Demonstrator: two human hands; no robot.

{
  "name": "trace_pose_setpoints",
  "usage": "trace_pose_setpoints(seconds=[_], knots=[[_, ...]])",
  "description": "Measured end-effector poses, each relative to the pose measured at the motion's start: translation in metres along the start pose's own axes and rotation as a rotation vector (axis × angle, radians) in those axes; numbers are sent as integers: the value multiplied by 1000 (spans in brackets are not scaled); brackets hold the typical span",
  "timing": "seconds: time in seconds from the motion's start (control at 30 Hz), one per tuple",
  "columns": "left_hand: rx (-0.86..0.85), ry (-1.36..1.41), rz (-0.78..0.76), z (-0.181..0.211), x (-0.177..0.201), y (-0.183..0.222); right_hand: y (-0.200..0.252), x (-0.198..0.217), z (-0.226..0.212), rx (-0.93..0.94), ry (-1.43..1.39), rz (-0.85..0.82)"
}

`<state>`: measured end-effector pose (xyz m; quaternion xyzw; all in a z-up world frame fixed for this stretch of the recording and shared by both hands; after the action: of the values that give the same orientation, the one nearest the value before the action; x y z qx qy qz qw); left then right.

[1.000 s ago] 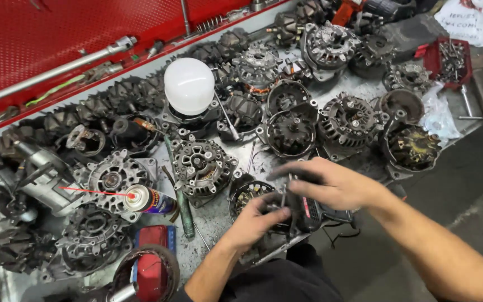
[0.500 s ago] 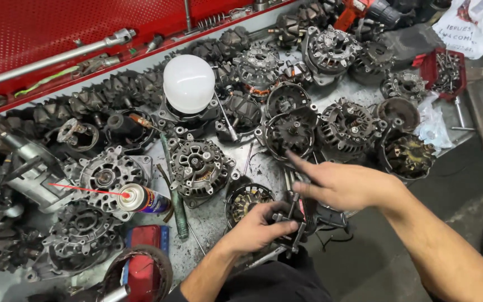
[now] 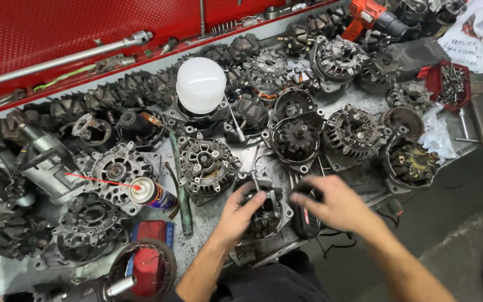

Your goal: Disassembling and inspecting automotive alternators on a workbench.

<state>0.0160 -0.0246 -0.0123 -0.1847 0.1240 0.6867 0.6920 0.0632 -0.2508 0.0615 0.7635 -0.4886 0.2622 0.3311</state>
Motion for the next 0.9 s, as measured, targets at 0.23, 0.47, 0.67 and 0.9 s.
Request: trace_pose_setpoints(seconds=[0.23,0.47,0.67,0.9], knots=[[-54,-10,-7,16,-18,1,13,-52,7,-46,-245,-67],[243,393,197,2,-13,2,31,-59,19,-126,-500,26],[137,421,251,-18,-7,12,25,-78,36,-165,-546,28],[-73,204,118,-19,-1,6,13,-88,22,-69,-581,112]])
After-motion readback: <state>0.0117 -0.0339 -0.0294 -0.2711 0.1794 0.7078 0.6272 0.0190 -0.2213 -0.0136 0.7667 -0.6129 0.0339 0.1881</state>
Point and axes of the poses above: each hand's wrist, its own y-axis away from the middle knuckle, its own x-axis out of the back of the hand, z = x × y, the point moved 2 cm from there along -y, towards the middle knuckle, and after that the axes turned 15 degrees about -x, right-handed, at the moved point
